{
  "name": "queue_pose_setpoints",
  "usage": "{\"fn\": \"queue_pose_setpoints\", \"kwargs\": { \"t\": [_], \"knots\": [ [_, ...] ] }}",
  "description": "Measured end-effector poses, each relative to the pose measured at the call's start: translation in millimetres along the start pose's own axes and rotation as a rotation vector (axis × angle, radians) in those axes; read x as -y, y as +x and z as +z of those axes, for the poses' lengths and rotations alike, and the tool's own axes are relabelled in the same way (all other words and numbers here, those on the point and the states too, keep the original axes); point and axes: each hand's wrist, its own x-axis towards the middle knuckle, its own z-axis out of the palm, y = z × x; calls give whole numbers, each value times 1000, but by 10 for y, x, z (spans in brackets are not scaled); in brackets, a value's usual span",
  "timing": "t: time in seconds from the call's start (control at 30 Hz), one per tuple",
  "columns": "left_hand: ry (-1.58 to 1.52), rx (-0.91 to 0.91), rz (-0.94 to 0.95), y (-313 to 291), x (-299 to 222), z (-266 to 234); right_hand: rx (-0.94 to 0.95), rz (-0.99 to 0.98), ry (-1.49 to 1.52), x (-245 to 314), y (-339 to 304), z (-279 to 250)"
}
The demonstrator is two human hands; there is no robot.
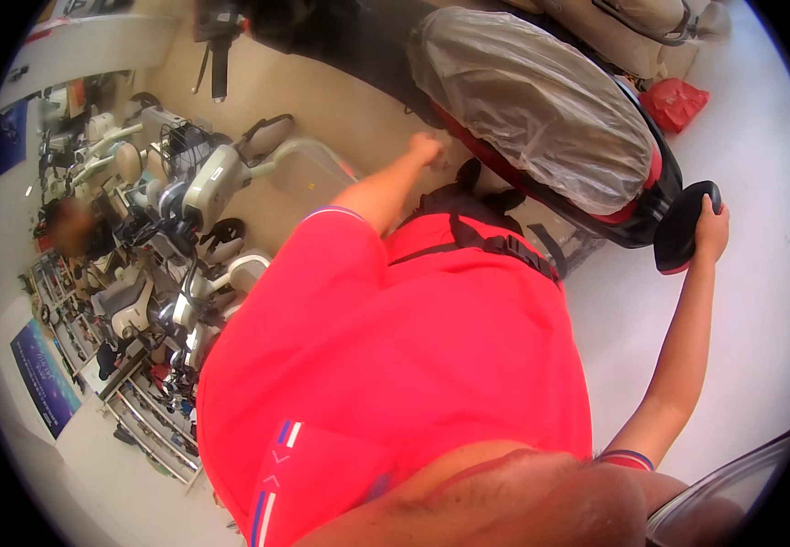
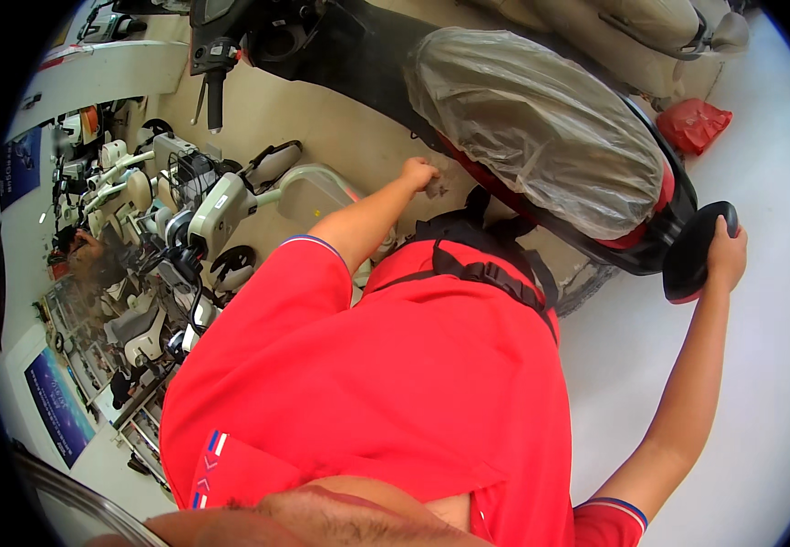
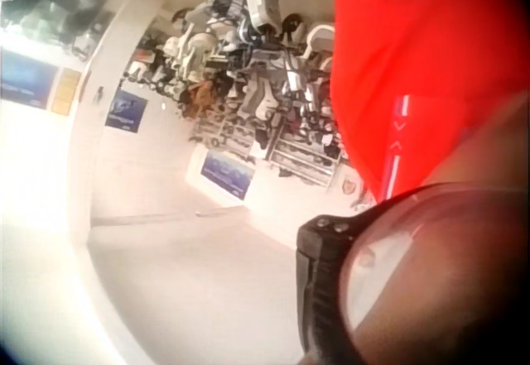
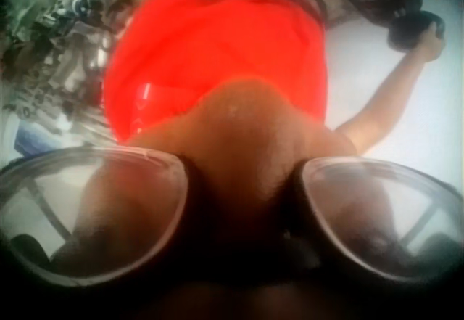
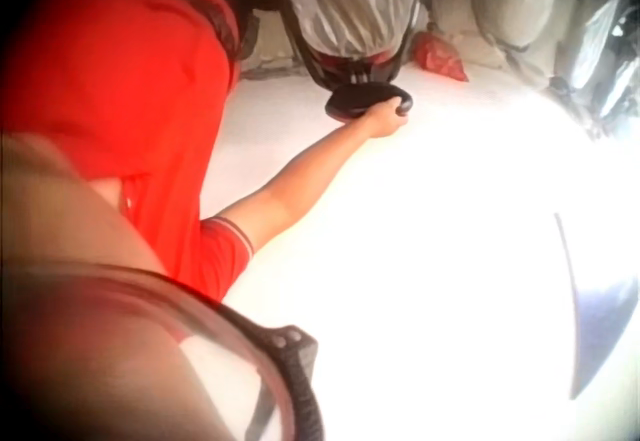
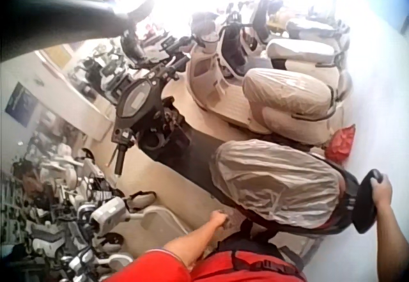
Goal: The person wipes down various parts of multiple scooters using a cloth, including the seat, handlebars, and front panels.
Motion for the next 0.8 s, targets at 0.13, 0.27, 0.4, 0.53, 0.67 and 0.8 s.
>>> {"fn": "queue_pose_setpoints", "kwargs": {
  "t": [0.13,0.27,0.4,0.53,0.67,0.8],
  "knots": [
    [235,-21,-16,-159,167,-490,0,4,32,85,-76,-11],
    [496,62,-36,-682,-61,-595,-8,16,7,-21,-47,8],
    [464,-26,-45,-869,-12,-638,-28,-17,11,29,-16,39],
    [492,-40,-79,-882,-153,-533,-25,15,-8,2,-8,41],
    [478,36,-90,-683,-105,-512,-29,-7,21,68,-64,33],
    [486,135,-104,-487,-18,-417,-83,40,43,44,-121,1]
  ]
}}
